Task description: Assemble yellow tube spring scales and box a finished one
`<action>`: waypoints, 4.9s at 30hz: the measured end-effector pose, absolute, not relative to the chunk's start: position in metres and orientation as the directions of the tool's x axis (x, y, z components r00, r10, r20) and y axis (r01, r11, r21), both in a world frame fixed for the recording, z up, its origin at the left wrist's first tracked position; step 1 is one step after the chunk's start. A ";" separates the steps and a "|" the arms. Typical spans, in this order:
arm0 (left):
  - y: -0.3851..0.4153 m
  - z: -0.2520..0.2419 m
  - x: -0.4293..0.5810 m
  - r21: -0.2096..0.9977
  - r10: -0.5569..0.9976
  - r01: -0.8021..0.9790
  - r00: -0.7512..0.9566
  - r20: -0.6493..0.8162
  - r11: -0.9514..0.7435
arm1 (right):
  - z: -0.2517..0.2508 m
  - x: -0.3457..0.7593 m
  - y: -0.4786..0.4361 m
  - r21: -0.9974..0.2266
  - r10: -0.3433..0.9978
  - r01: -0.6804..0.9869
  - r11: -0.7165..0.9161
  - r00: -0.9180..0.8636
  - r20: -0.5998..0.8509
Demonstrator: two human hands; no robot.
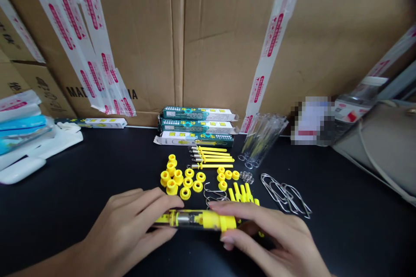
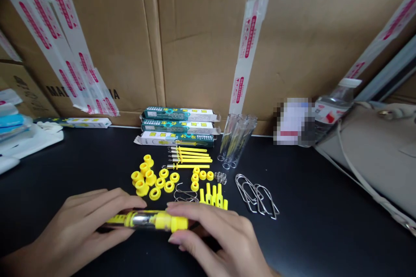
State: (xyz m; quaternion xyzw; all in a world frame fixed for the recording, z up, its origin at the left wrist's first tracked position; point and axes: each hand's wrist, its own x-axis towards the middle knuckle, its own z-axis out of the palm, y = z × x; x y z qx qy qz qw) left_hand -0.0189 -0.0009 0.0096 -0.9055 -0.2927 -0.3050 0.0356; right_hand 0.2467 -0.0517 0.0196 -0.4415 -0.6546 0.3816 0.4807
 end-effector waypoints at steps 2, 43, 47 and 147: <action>-0.002 0.015 -0.018 -0.036 0.412 0.530 0.698 0.586 -0.847 | 0.021 0.247 -0.054 -0.871 0.905 0.254 0.422 -0.176 0.387; -0.001 0.013 -0.008 -0.018 0.487 0.597 0.671 0.558 -0.802 | 0.053 0.377 -0.002 -0.705 0.947 0.667 -0.242 0.004 -0.322; -0.001 0.014 -0.008 -0.014 0.491 0.598 0.671 0.555 -0.801 | 0.063 0.381 -0.007 -0.683 0.960 0.706 -0.189 -0.013 -0.278; -0.012 0.018 -0.008 -0.282 0.289 0.440 0.847 0.447 -0.853 | 0.003 0.237 -0.058 -0.818 0.959 0.507 0.270 -0.060 0.278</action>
